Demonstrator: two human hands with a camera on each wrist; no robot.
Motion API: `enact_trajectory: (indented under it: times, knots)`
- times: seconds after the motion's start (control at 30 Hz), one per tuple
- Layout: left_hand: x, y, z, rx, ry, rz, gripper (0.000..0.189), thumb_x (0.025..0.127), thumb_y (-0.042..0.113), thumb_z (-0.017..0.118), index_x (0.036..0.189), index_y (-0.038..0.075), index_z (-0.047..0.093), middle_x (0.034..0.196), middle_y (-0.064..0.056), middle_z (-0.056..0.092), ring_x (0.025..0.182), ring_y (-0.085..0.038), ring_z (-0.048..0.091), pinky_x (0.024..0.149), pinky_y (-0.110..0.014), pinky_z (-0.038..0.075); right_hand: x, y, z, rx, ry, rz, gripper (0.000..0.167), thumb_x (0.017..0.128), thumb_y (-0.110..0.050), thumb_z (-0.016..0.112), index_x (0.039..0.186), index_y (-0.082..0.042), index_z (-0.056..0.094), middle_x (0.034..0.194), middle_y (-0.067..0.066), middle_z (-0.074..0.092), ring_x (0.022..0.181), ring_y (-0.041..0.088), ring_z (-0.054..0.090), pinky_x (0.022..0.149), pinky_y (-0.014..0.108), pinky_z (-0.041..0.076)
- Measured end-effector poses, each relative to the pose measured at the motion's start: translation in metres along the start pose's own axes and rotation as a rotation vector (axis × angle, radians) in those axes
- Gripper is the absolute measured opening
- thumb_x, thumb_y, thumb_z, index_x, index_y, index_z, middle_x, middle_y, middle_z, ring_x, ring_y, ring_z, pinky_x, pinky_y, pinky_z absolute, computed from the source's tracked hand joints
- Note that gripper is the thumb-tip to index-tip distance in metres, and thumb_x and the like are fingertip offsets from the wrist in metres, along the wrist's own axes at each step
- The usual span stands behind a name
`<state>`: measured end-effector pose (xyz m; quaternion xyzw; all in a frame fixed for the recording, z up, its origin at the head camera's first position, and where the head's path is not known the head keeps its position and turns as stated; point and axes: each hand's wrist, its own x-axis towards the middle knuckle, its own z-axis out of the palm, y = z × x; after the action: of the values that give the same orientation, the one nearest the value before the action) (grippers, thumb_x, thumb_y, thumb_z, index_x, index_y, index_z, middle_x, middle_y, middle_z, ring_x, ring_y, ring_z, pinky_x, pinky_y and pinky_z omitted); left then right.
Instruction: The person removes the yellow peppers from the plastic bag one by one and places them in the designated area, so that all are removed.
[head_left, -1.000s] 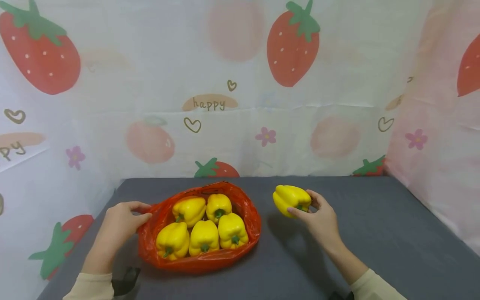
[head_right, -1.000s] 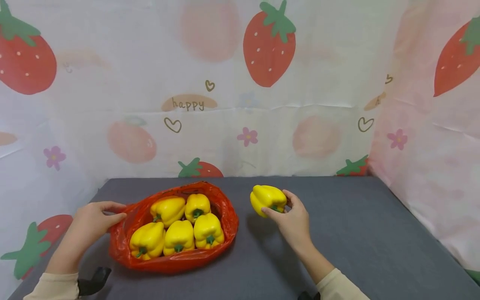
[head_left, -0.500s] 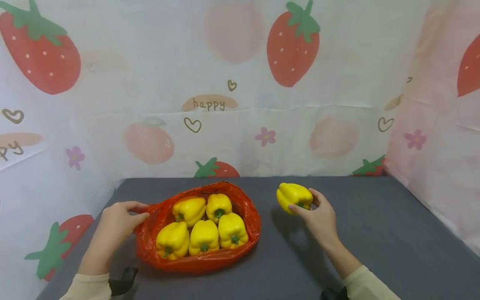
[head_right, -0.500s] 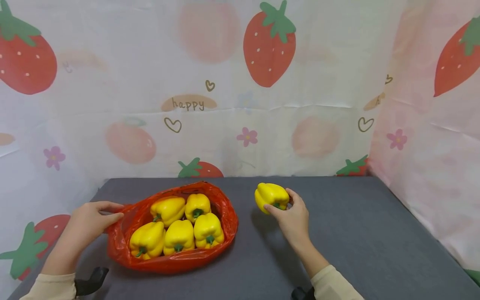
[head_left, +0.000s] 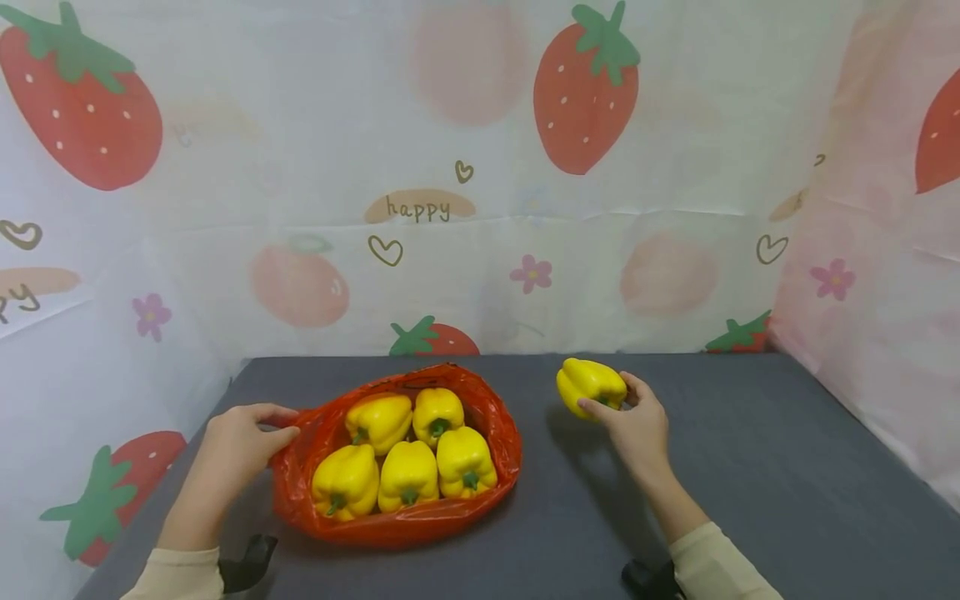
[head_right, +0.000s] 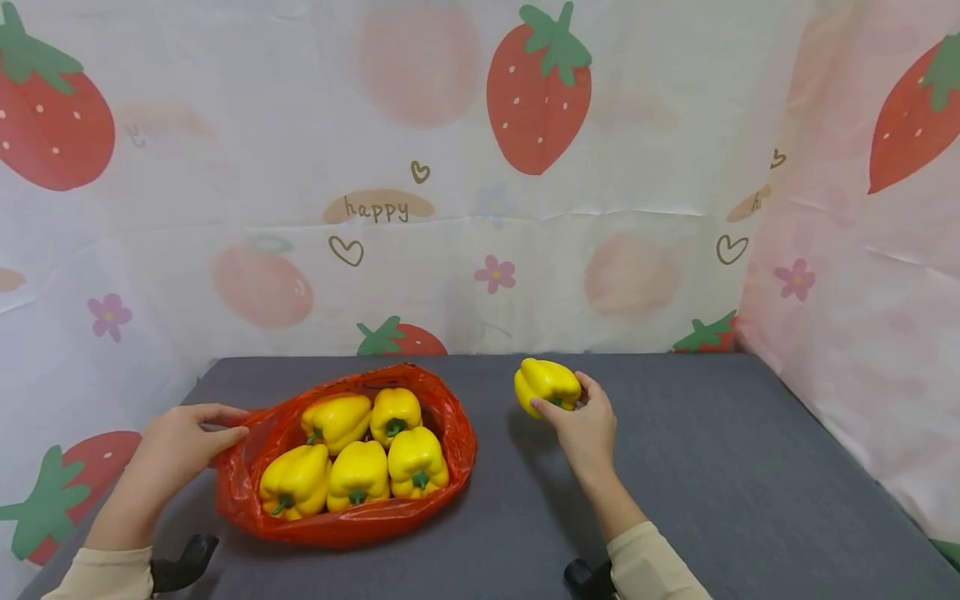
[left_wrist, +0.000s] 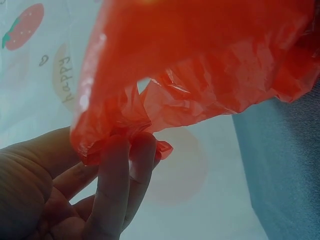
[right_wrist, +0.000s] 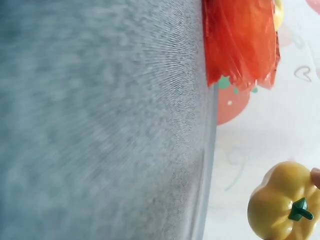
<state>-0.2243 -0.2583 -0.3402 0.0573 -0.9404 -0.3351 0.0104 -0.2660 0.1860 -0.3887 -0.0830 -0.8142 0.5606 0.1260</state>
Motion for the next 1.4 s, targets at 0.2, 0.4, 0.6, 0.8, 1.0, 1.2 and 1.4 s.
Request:
enact_trajectory:
  times: [0.2,0.4,0.6,0.8,1.0,1.2,1.4]
  knots:
    - [0.000,0.000,0.000,-0.003,-0.002,-0.006,0.036,0.093,0.021,0.067,0.120,-0.003,0.067,0.112,-0.025,0.069,0.070,-0.013,0.067,0.069,-0.036,0.061,0.002,0.000,0.001,0.017,0.003,0.012,0.083,0.085,-0.032,0.078,0.151,-0.003,0.037,0.146,0.020,0.048,0.129,0.033,0.048,0.104,0.047,0.048]
    - [0.001,0.000,0.000,-0.020,0.003,-0.005,0.037,0.093,0.021,0.067,0.120,-0.004,0.067,0.115,-0.027,0.068,0.070,-0.014,0.069,0.070,-0.036,0.062,0.006,0.000,0.001,-0.004,-0.005,0.010,0.082,0.086,-0.028,0.077,0.151,0.000,0.034,0.148,0.022,0.044,0.131,0.036,0.047,0.108,0.050,0.046]
    - [0.001,0.002,-0.001,-0.032,0.000,-0.010,0.036,0.093,0.019,0.066,0.121,-0.004,0.067,0.118,-0.028,0.066,0.072,-0.015,0.069,0.072,-0.038,0.062,0.012,0.001,0.002,-0.086,-0.029,-0.011,0.084,0.085,-0.024,0.077,0.151,0.003,0.032,0.149,0.025,0.042,0.132,0.039,0.046,0.110,0.052,0.043]
    - [0.002,0.001,-0.001,-0.035,-0.010,-0.014,0.037,0.093,0.019,0.066,0.122,-0.004,0.066,0.119,-0.029,0.066,0.072,-0.015,0.069,0.072,-0.037,0.062,0.018,0.005,0.002,-0.174,-0.037,-0.042,0.083,0.085,-0.023,0.076,0.150,0.006,0.033,0.148,0.027,0.042,0.132,0.042,0.045,0.109,0.054,0.043]
    - [0.002,-0.001,0.000,-0.038,-0.009,-0.012,0.037,0.093,0.019,0.066,0.121,-0.004,0.066,0.119,-0.029,0.066,0.073,-0.015,0.070,0.072,-0.038,0.062,0.022,0.009,0.003,-0.198,-0.039,-0.042,0.083,0.085,-0.024,0.077,0.149,0.007,0.034,0.147,0.028,0.044,0.131,0.043,0.047,0.108,0.055,0.043]
    - [0.001,-0.001,0.000,-0.040,-0.014,-0.026,0.037,0.094,0.020,0.066,0.122,-0.004,0.066,0.122,-0.029,0.064,0.076,-0.016,0.070,0.073,-0.039,0.062,0.021,0.008,0.007,-0.240,-0.056,-0.009,0.083,0.085,-0.023,0.077,0.149,0.009,0.034,0.147,0.030,0.043,0.129,0.045,0.047,0.107,0.056,0.043]
    - [0.000,-0.001,0.000,-0.035,-0.012,-0.026,0.036,0.093,0.020,0.066,0.121,-0.004,0.067,0.121,-0.029,0.065,0.075,-0.015,0.069,0.072,-0.037,0.062,0.023,0.009,0.009,-0.253,-0.062,0.015,0.084,0.085,-0.021,0.077,0.149,0.010,0.032,0.148,0.031,0.040,0.131,0.046,0.045,0.108,0.057,0.042]
